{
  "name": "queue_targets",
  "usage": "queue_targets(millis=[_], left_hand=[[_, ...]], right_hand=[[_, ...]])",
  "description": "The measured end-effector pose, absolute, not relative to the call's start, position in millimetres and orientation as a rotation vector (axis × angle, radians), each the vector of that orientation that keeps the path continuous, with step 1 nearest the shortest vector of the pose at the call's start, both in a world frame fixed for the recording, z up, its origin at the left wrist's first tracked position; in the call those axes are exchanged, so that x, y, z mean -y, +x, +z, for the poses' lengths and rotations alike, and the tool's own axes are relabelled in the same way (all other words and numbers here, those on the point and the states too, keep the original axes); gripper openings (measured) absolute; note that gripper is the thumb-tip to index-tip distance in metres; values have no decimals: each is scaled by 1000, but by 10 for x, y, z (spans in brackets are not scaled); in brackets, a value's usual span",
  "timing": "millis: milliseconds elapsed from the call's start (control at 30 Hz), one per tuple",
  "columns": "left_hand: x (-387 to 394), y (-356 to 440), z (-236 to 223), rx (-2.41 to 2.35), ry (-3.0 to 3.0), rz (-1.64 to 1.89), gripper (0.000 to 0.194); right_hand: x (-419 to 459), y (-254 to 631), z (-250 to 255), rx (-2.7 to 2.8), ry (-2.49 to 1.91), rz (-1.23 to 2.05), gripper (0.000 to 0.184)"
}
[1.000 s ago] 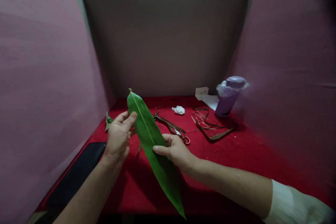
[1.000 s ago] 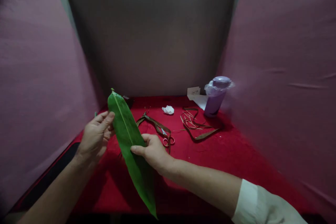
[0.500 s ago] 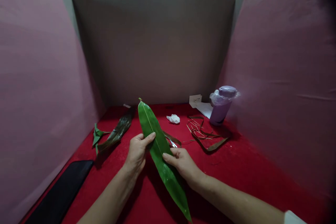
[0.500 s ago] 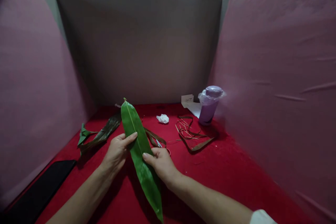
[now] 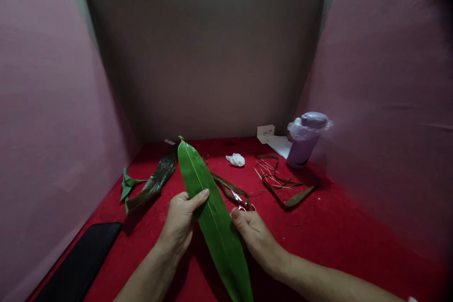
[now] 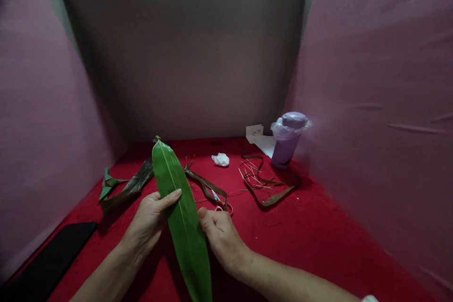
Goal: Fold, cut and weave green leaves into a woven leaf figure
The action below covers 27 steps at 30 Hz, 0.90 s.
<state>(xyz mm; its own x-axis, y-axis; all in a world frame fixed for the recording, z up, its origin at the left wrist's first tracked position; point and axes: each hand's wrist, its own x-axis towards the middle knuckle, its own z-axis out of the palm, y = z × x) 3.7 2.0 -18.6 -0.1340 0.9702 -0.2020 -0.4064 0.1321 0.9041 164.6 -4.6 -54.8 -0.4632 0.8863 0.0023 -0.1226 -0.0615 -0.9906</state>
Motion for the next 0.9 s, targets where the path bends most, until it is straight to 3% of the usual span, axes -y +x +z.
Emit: queue_targets(millis=[100,333,900], left_hand=[[-1,33,-170,-1076,668,1337,24],[18,100,-171,-1047,648,1342,26],[-36,105,-170,-1049,770,1401,26]], right_hand=[[-1,1685,-493,1327,-880,1574,60],[5,1662,-509,1347,-904,1504,34],[18,1651,-539,1290,-819,1635,30]])
